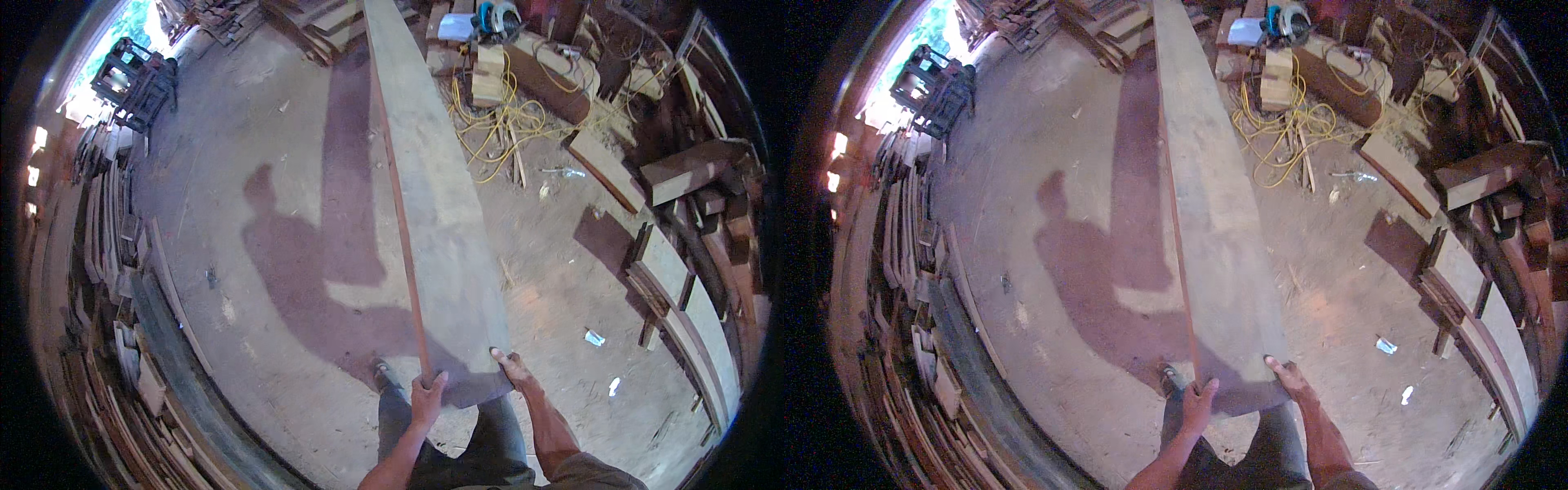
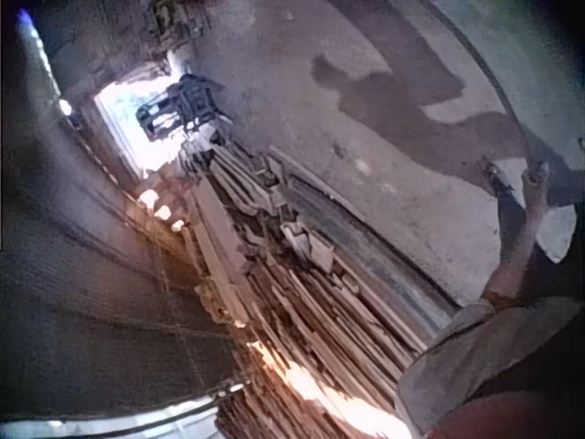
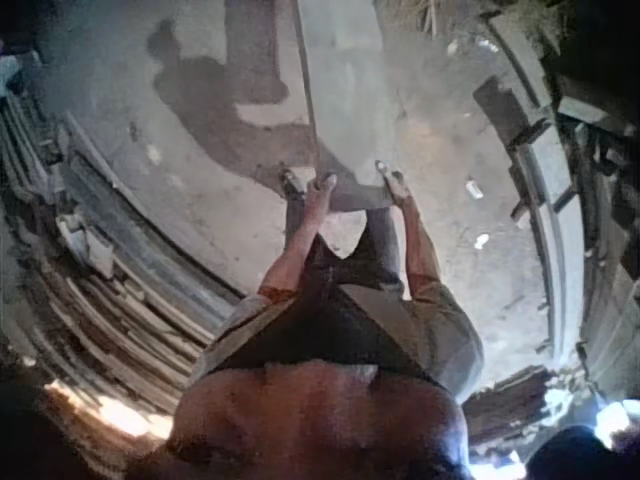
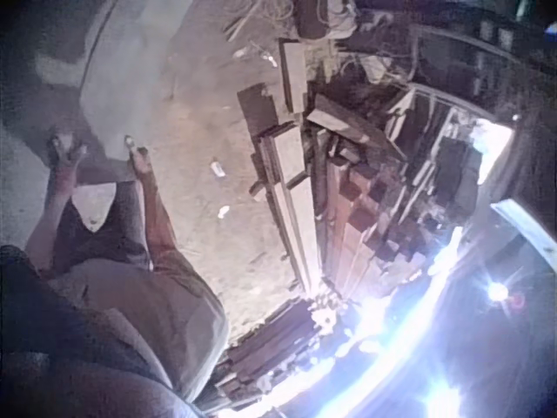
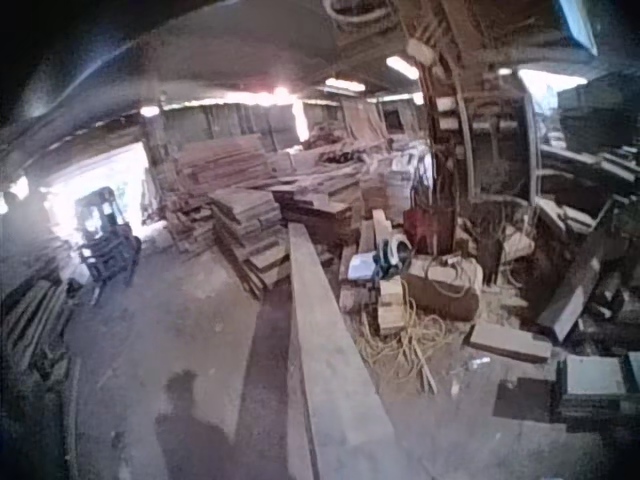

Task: The person operates a forklift to move a stack of wooden planks, then walks through a workshop to pick up and inspect several planks. They measure one plank with a tape measure and mark it with a pen.

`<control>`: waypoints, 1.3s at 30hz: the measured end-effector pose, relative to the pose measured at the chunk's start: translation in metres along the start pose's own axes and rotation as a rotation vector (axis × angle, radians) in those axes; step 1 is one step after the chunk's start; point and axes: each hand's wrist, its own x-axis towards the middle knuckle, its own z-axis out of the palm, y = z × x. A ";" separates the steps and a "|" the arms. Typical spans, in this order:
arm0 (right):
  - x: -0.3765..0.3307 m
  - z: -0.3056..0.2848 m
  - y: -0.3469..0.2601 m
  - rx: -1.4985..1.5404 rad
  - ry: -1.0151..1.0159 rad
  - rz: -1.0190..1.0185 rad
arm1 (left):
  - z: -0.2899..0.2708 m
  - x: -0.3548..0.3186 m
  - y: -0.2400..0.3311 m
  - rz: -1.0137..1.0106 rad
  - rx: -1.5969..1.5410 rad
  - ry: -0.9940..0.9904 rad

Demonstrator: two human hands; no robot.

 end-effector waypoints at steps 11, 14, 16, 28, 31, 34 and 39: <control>-0.167 0.091 -0.127 0.094 0.020 -0.228 | -0.170 -0.107 0.142 0.137 -0.116 0.026; -0.195 0.135 -0.134 0.065 0.009 -0.211 | -0.221 -0.084 0.115 0.115 -0.163 -0.016; -0.232 0.185 -0.152 0.101 0.030 -0.218 | -0.274 -0.097 0.114 0.152 -0.268 -0.075; -0.227 0.256 -0.108 0.168 -0.038 -0.048 | -0.351 -0.124 0.091 -0.080 -0.045 -0.002; -0.199 0.242 -0.078 0.115 -0.039 -0.016 | -0.326 -0.093 0.031 -0.127 -0.056 -0.093; -0.165 0.227 -0.049 0.316 -0.010 -0.124 | -0.285 -0.076 0.019 -0.121 -0.080 -0.128; -0.136 0.223 -0.034 0.448 -0.004 -0.287 | -0.263 -0.052 -0.010 -0.162 0.086 -0.212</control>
